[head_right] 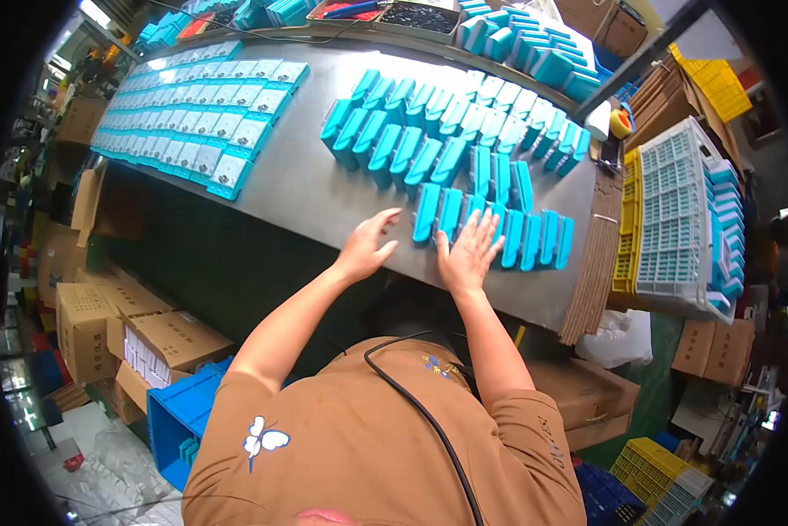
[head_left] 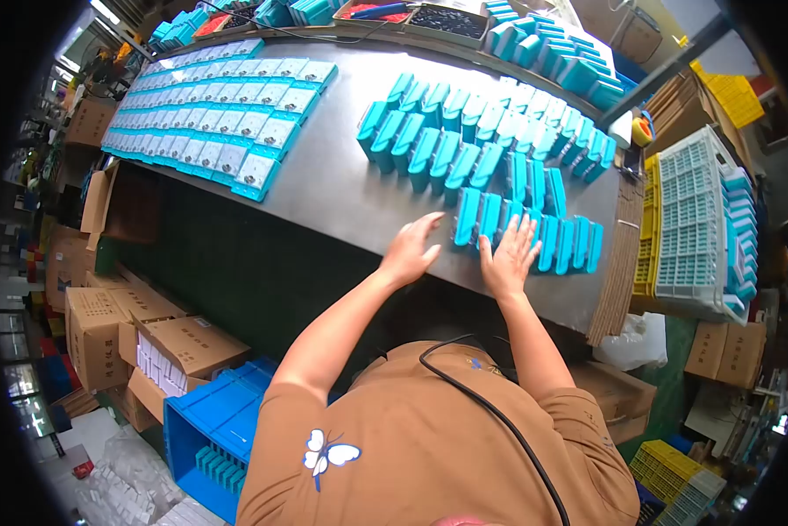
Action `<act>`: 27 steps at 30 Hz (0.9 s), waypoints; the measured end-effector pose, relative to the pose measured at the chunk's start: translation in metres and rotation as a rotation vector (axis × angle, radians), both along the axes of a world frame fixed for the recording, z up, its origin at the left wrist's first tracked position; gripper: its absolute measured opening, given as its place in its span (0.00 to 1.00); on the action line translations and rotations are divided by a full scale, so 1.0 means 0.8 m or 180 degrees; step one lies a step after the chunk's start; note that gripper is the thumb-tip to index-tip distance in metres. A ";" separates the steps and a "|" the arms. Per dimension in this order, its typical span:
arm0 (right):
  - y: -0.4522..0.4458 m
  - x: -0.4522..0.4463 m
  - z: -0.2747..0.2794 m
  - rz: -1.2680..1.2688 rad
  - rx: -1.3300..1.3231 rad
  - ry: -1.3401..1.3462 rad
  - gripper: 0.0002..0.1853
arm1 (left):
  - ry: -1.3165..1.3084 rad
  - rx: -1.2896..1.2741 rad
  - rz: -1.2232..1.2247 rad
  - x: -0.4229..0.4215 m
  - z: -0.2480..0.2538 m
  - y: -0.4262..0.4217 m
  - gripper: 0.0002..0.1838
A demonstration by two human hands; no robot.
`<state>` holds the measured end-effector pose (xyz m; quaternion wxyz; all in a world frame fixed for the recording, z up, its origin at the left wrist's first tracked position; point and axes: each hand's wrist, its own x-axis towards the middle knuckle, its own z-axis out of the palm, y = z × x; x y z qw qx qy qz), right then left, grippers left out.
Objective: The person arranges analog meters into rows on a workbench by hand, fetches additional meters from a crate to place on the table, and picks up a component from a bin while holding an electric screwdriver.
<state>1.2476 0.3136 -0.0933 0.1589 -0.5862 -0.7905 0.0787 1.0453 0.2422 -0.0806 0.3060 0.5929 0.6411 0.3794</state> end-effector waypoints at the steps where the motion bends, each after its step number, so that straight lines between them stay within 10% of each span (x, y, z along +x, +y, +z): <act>1: 0.003 -0.006 -0.004 -0.0058 -0.0006 -0.0114 0.47 | 0.0283 0.0186 -0.0055 0.001 0.000 0.030 0.37; 10: 0.011 -0.024 0.005 -0.0139 -0.0406 0.0052 0.44 | 0.0968 -0.0493 -0.0806 -0.006 0.010 0.109 0.54; 18: 0.017 -0.045 0.014 -0.0655 -0.0657 0.0096 0.55 | 0.0477 0.0344 -0.1212 -0.043 0.010 0.125 0.46; 24: 0.024 -0.102 0.029 -0.1825 -0.0716 -0.0459 0.70 | -0.0206 0.0801 -0.1271 -0.188 0.052 0.111 0.47; 27: 0.022 -0.120 0.011 -0.2054 0.0025 -0.1101 0.60 | -0.0568 0.0536 -0.1150 -0.287 0.084 0.085 0.46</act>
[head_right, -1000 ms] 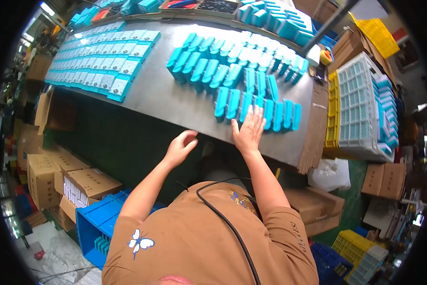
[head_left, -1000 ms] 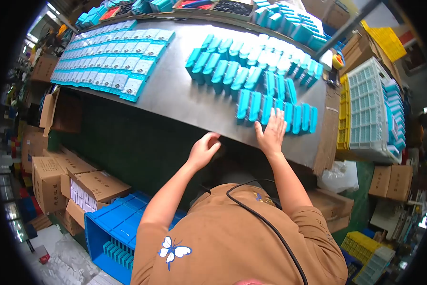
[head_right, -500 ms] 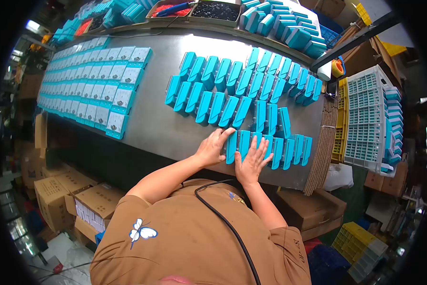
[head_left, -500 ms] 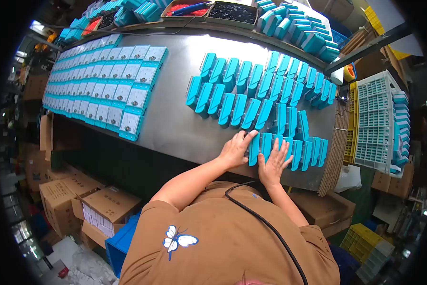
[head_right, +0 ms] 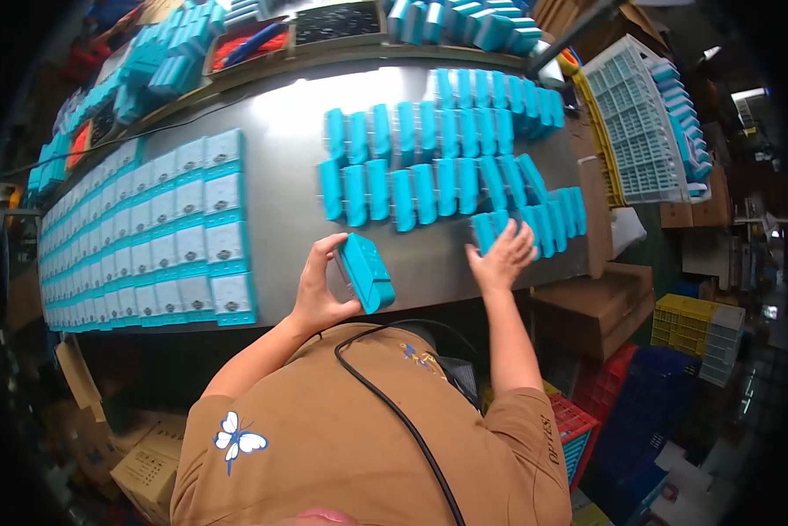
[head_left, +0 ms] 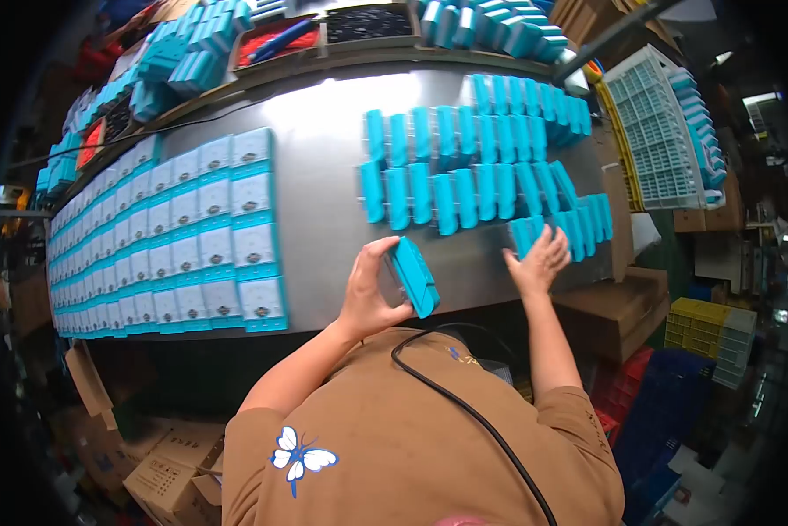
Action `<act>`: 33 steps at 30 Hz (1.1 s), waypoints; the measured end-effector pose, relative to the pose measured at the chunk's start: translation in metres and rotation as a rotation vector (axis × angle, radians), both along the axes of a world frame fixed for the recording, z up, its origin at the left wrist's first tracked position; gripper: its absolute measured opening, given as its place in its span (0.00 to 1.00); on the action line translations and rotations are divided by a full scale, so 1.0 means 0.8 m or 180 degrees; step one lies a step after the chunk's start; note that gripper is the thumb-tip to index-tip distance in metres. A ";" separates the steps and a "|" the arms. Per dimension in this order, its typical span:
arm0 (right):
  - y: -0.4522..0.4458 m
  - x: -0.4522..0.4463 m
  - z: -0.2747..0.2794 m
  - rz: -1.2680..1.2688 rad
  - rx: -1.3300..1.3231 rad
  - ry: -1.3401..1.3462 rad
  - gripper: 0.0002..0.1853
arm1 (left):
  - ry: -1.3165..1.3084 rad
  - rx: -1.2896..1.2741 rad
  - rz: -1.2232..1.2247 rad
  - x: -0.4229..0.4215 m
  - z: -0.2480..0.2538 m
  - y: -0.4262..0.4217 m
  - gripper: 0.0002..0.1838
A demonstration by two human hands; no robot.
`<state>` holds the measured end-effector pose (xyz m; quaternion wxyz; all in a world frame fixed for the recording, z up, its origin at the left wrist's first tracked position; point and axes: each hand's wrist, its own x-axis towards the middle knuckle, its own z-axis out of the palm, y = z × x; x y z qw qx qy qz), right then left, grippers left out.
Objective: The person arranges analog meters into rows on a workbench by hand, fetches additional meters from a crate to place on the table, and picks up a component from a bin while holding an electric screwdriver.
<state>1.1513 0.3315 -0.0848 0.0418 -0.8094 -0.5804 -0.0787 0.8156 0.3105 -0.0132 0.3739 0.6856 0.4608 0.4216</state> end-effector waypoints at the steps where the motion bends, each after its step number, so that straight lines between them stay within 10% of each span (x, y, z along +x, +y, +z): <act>1: 0.000 -0.010 0.003 -0.0022 -0.0014 -0.0105 0.58 | -0.0035 -0.0103 0.0104 -0.038 0.009 -0.010 0.46; 10: -0.004 -0.017 -0.019 -0.0368 0.0154 -0.0011 0.45 | -0.2124 -0.1501 0.1311 -0.342 0.011 -0.074 0.46; 14: -0.022 -0.039 0.066 -0.0724 -0.0100 0.4044 0.25 | -0.2658 -0.1274 0.1757 -0.466 0.015 -0.105 0.43; 18: 0.000 -0.132 0.103 -0.0409 0.0073 0.6065 0.25 | -0.2547 -0.1175 0.2774 -0.523 0.042 -0.104 0.40; 23: 0.111 -0.361 0.085 0.0133 -0.1589 0.6938 0.21 | -0.1237 -0.0572 0.2438 -0.656 0.018 0.023 0.35; 27: 0.196 -0.597 0.088 0.0521 -0.2540 0.6345 0.22 | 0.1569 0.0266 0.1824 -0.691 0.038 0.184 0.45; 33: 0.333 -0.795 0.028 0.0718 -0.1358 0.5869 0.32 | 0.2886 0.0258 0.0951 -0.740 -0.049 0.396 0.47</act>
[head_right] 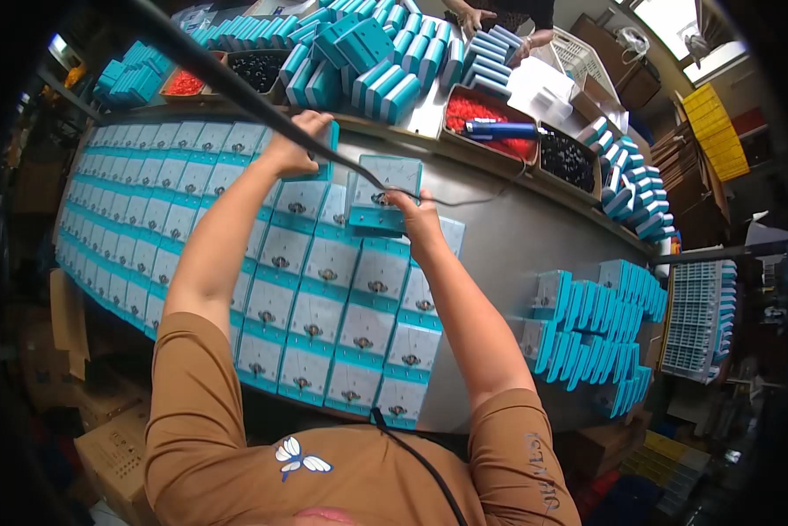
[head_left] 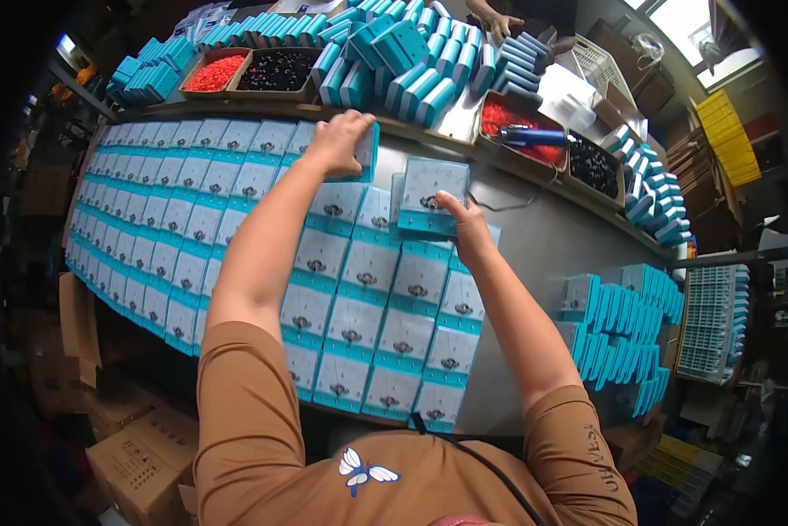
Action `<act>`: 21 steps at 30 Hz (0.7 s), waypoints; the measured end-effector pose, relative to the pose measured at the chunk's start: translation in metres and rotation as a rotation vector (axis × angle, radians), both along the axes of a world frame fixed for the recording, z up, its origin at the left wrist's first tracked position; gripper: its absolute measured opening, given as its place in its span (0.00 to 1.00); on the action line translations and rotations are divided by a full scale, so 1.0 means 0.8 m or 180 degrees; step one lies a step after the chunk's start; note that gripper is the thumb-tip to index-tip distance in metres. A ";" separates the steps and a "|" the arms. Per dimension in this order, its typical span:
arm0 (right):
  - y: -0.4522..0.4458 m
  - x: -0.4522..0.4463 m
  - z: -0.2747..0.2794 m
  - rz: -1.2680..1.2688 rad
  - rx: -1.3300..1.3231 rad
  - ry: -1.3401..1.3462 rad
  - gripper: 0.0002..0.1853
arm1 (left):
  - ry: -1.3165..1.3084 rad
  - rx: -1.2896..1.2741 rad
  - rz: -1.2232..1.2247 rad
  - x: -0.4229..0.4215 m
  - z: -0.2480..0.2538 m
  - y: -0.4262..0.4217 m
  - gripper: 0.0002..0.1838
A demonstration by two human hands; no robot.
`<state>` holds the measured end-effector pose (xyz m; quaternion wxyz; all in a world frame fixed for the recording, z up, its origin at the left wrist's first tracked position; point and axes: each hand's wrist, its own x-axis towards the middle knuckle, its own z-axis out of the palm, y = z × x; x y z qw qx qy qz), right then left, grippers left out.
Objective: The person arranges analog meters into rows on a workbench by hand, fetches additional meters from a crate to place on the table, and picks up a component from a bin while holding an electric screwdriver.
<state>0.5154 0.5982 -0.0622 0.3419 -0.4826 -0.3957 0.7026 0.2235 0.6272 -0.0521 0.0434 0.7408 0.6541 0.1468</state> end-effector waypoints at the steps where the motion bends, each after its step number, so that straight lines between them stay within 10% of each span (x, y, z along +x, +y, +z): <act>1: 0.022 -0.019 -0.009 -0.0308 0.0110 0.0004 0.30 | 0.0110 -0.0116 -0.0138 -0.002 -0.010 0.021 0.47; 8: 0.109 -0.084 -0.048 -0.0329 0.0133 -0.0222 0.32 | 0.0364 -0.1211 -0.0184 -0.011 -0.059 0.058 0.50; 17: 0.140 -0.016 -0.117 -0.0692 0.0338 -0.0395 0.39 | -0.0197 -0.0413 -0.0165 0.015 -0.106 0.011 0.39; 21: 0.121 0.002 -0.136 -0.1197 0.1094 -0.3164 0.36 | 0.0068 -0.0656 -0.0086 0.038 -0.120 0.003 0.34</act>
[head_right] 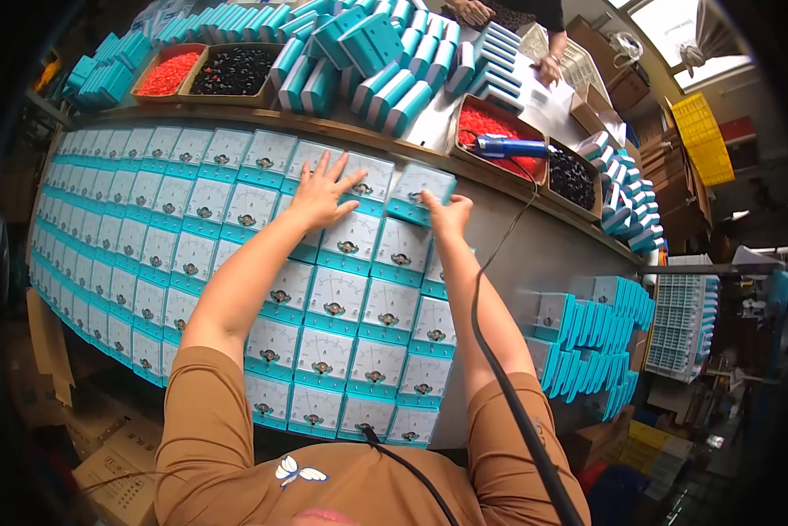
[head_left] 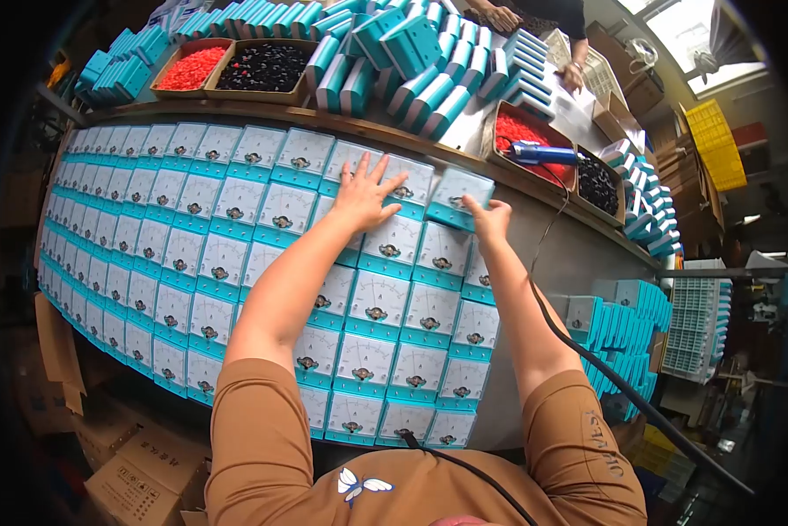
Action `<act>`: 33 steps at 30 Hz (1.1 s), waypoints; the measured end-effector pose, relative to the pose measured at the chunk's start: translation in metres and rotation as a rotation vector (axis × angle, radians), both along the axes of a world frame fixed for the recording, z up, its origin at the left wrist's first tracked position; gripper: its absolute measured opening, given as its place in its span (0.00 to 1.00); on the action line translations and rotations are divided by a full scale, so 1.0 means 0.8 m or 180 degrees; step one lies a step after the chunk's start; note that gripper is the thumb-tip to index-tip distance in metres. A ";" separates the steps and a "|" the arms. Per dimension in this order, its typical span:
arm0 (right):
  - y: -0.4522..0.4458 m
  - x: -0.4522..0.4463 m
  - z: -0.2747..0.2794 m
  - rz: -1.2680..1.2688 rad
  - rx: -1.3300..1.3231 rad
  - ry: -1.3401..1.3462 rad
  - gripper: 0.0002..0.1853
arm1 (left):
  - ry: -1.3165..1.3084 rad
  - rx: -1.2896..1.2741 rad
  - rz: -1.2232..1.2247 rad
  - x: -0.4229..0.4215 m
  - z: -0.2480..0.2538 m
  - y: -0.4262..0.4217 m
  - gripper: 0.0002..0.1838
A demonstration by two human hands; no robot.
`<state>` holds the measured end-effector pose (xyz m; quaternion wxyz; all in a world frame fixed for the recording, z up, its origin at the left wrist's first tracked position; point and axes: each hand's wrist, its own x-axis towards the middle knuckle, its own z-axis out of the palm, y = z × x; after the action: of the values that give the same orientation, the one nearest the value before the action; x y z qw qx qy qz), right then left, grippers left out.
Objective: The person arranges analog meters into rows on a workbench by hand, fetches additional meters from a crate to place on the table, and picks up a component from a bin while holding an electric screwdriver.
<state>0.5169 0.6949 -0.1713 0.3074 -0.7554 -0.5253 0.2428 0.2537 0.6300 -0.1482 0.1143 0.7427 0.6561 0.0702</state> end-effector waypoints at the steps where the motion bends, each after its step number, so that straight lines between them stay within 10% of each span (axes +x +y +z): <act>1: -0.003 0.000 0.003 0.0397 -0.0283 0.0000 0.40 | 0.0019 0.0060 0.0036 0.000 -0.004 -0.001 0.33; 4: -0.013 -0.001 0.027 0.1411 -0.1089 -0.0521 0.39 | -0.0072 0.0215 0.0192 0.003 -0.012 -0.009 0.32; 11: -0.168 0.125 0.095 0.2220 0.0522 -0.0273 0.24 | -0.0328 0.0207 0.0570 0.042 -0.007 -0.055 0.36; 29: -0.369 0.269 0.042 0.0727 -0.0742 0.0733 0.17 | -0.0003 -0.0255 0.0072 0.078 0.012 0.000 0.36; 33: -0.364 0.266 0.049 0.0604 -0.0843 0.0786 0.16 | -0.0625 0.0817 0.0217 0.045 -0.016 0.016 0.32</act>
<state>0.7296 0.4034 -0.1322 0.2432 -0.7008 -0.5159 0.4284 0.2898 0.6428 -0.1610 0.0797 0.7180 0.6522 0.2295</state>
